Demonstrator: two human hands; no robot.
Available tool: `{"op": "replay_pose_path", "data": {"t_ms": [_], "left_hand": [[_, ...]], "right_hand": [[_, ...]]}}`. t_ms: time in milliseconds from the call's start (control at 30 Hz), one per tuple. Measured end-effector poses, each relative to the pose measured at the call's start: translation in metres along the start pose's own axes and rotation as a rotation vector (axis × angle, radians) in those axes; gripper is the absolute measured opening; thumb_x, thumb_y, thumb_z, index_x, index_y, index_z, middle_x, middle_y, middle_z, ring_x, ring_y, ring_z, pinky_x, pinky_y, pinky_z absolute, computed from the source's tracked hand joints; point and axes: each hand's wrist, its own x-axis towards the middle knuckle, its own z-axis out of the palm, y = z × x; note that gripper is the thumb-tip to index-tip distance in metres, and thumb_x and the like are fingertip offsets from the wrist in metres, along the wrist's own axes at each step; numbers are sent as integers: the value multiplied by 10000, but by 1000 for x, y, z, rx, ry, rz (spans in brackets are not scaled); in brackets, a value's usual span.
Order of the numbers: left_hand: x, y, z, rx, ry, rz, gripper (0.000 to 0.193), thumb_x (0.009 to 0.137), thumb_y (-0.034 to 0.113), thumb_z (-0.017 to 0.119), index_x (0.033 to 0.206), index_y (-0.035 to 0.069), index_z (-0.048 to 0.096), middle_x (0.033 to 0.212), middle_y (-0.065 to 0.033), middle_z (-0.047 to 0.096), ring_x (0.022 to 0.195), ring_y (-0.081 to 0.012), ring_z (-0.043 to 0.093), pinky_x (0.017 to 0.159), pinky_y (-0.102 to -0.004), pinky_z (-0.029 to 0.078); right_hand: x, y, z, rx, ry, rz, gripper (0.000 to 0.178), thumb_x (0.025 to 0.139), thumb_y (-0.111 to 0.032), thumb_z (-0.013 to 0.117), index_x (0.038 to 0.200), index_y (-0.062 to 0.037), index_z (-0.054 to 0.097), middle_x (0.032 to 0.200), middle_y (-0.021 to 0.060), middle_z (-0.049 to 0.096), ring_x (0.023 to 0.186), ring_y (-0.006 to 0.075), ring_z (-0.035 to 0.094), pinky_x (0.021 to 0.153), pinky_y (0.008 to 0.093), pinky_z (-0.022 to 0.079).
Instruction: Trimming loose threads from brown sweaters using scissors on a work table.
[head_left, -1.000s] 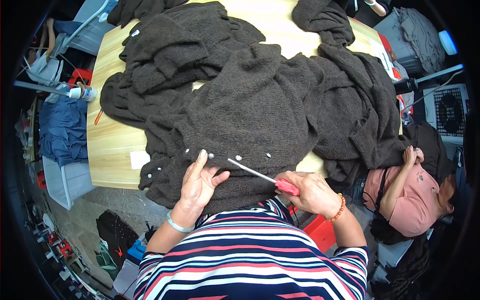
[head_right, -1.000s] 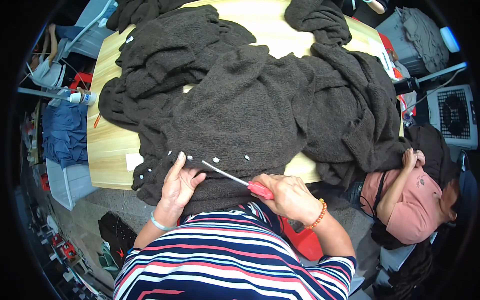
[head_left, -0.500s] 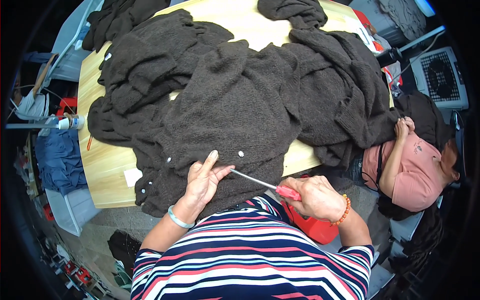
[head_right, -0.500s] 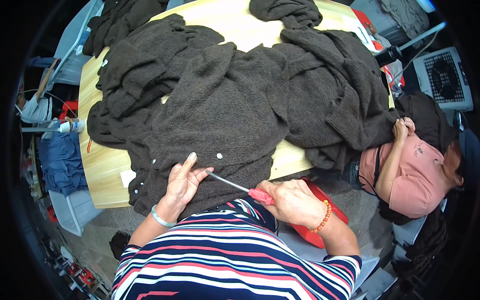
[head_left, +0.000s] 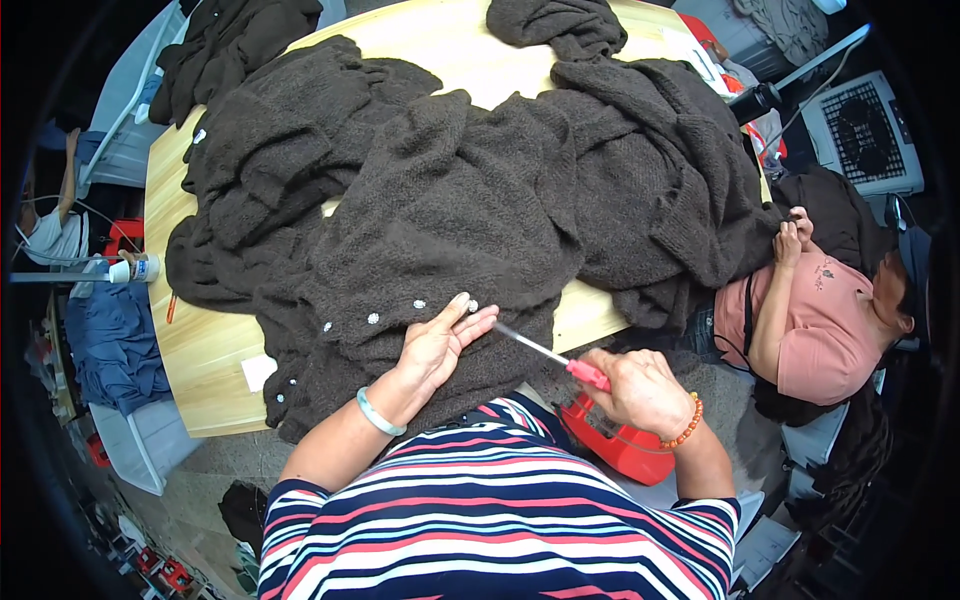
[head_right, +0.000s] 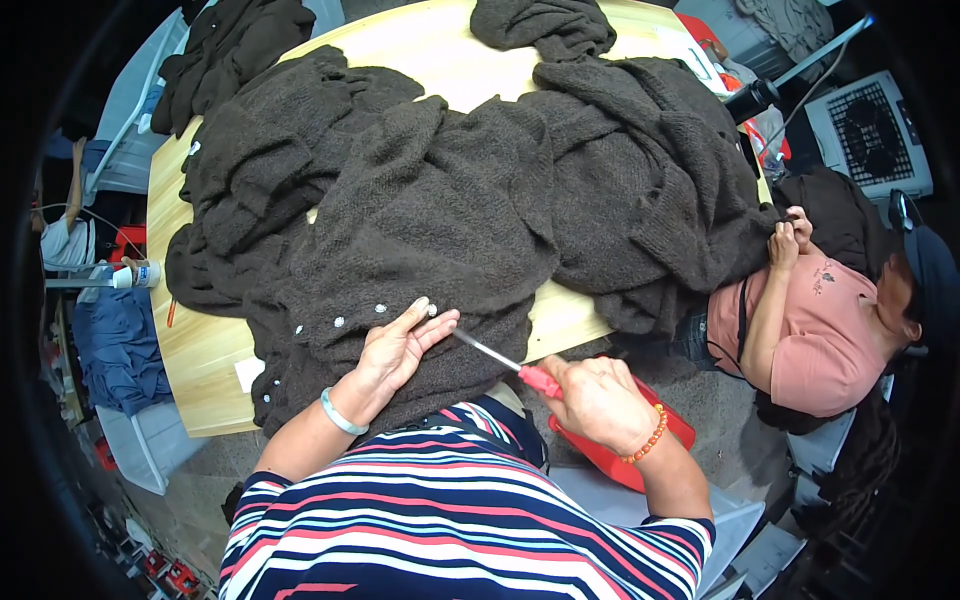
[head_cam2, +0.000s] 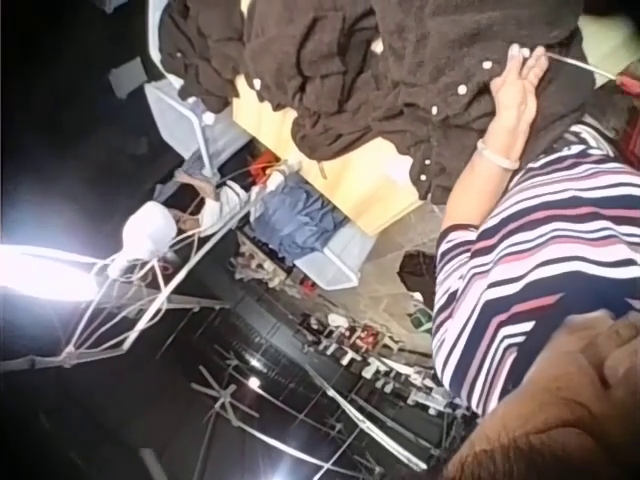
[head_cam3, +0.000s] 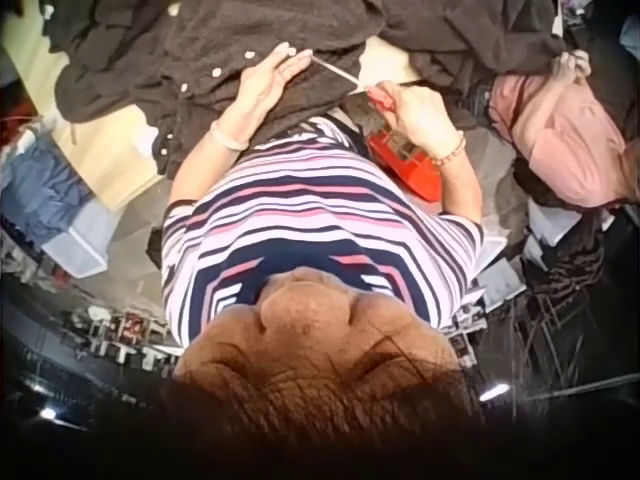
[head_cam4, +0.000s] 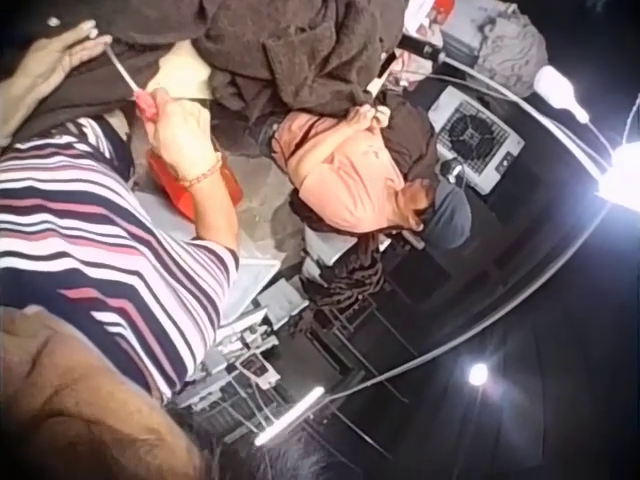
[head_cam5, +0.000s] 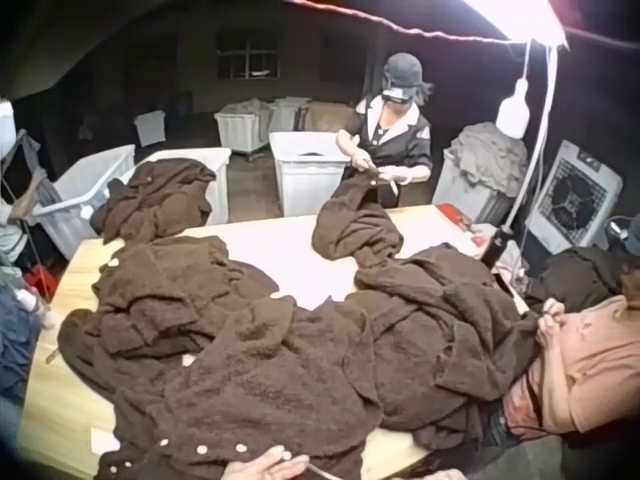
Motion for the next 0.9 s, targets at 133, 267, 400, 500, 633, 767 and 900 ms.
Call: {"op": "replay_pose_path", "data": {"t_ms": [133, 267, 400, 500, 633, 767, 900], "left_hand": [[2, -3, -6, 8, 43, 3, 231, 977, 118, 619, 1049, -100, 595, 1098, -173, 631, 1050, -377, 657, 949, -493, 572], [1, -2, -7, -38, 14, -7, 190, 964, 108, 633, 1024, -72, 641, 1008, -156, 666, 1022, -394, 667, 953, -523, 563], [0, -3, -9, -45, -28, 25, 211, 989, 112, 590, 1027, -91, 633, 1103, -226, 658, 1080, -424, 643, 970, -521, 552], [0, -2, -9, -34, -58, 34, 237, 1006, 121, 561, 1035, -107, 621, 1169, -294, 627, 1117, -443, 625, 979, -515, 547], [0, -5, -10, -12, -73, 65, 260, 1015, 126, 543, 1049, -125, 603, 1183, -348, 600, 1132, -445, 617, 983, -501, 548], [0, -7, -9, -28, -111, 78, 256, 1009, 135, 563, 1079, -111, 584, 1123, -298, 634, 1061, -392, 665, 912, -451, 592], [-2, -11, -12, 3, -118, 78, 300, 1013, 166, 562, 1109, -115, 603, 1144, -265, 649, 1079, -366, 663, 935, -440, 579]], "right_hand": [[7, -2, 2, 16, -33, 40, 263, 865, -277, 687, 1052, -92, 667, 694, 175, 657, 685, 373, 667, 644, 456, 525], [11, -4, 2, 61, -50, -77, 258, 889, -257, 647, 1049, -55, 634, 696, 190, 659, 677, 391, 665, 643, 472, 520], [21, -11, -5, -35, -61, 64, 267, 898, -273, 633, 1052, -56, 636, 736, 210, 668, 737, 390, 675, 691, 482, 522], [16, -8, 3, 49, -50, -105, 237, 880, -266, 667, 1024, -78, 650, 667, 171, 643, 656, 371, 656, 616, 458, 513], [19, -15, -8, -19, -42, 15, 244, 873, -259, 683, 1031, -76, 659, 658, 178, 635, 664, 377, 656, 627, 452, 519], [16, -12, -5, 39, -12, -89, 236, 873, -277, 689, 1003, -82, 656, 662, 183, 633, 653, 382, 649, 614, 454, 509], [16, -5, -9, -34, -12, 12, 240, 875, -280, 688, 1005, -81, 653, 717, 189, 652, 692, 390, 649, 645, 462, 503]]}}
